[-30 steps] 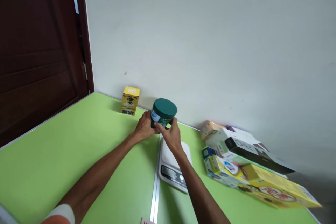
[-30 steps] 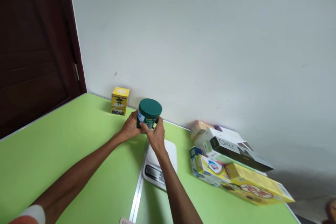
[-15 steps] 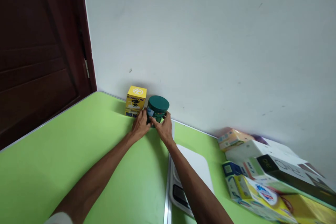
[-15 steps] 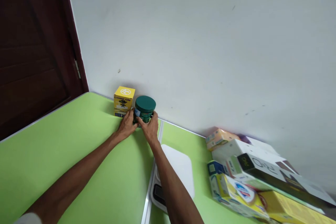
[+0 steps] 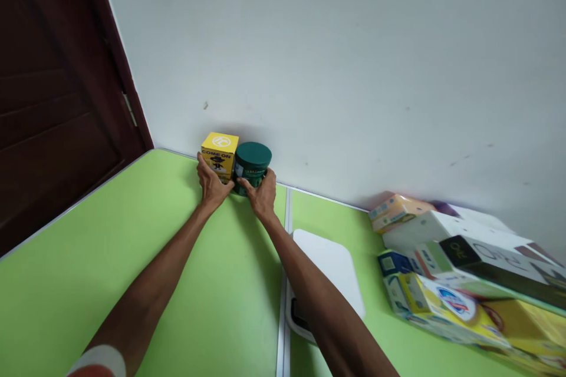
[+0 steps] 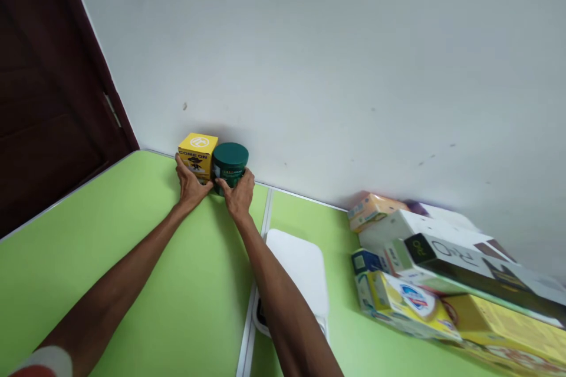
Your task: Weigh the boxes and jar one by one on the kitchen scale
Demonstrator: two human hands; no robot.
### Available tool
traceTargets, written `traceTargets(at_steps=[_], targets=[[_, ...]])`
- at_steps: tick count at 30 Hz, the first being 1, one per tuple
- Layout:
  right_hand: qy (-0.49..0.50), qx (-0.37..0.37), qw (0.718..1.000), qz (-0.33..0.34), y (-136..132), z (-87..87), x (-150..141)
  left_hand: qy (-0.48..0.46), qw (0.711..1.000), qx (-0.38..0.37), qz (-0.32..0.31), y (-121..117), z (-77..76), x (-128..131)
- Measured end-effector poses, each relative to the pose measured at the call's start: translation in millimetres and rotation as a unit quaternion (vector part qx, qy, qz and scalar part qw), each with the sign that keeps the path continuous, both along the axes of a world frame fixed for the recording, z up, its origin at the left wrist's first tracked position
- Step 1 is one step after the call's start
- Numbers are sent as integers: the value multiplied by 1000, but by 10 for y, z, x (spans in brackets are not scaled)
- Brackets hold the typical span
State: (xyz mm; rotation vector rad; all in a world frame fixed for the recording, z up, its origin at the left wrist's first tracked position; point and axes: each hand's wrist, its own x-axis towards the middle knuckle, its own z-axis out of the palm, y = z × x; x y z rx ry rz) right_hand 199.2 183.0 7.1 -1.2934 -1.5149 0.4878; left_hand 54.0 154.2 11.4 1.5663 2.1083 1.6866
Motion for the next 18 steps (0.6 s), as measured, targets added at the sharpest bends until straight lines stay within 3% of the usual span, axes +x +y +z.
traceTargets(at_steps=[5, 9, 11, 13, 16, 18], targets=[[-7, -37, 999, 28, -61, 64, 0, 6, 999, -18, -41, -9, 54, -142], [-23, -37, 997, 68, -281, 208, 343, 13, 997, -62, -33, -228, 172, -76], [-11, -7, 996, 90, -561, 331, 681, 34, 996, -71, -35, -583, 232, 87], [5, 16, 996, 91, -968, 468, 1077, 66, 992, -64, -89, -1138, 272, 334], [9, 27, 999, 34, -1675, 607, 1662, 117, 954, -69, -268, -2129, 261, 810], [4, 23, 1000, -15, -2104, 620, 1988, 155, 897, -77, -406, -2686, 221, 1136]])
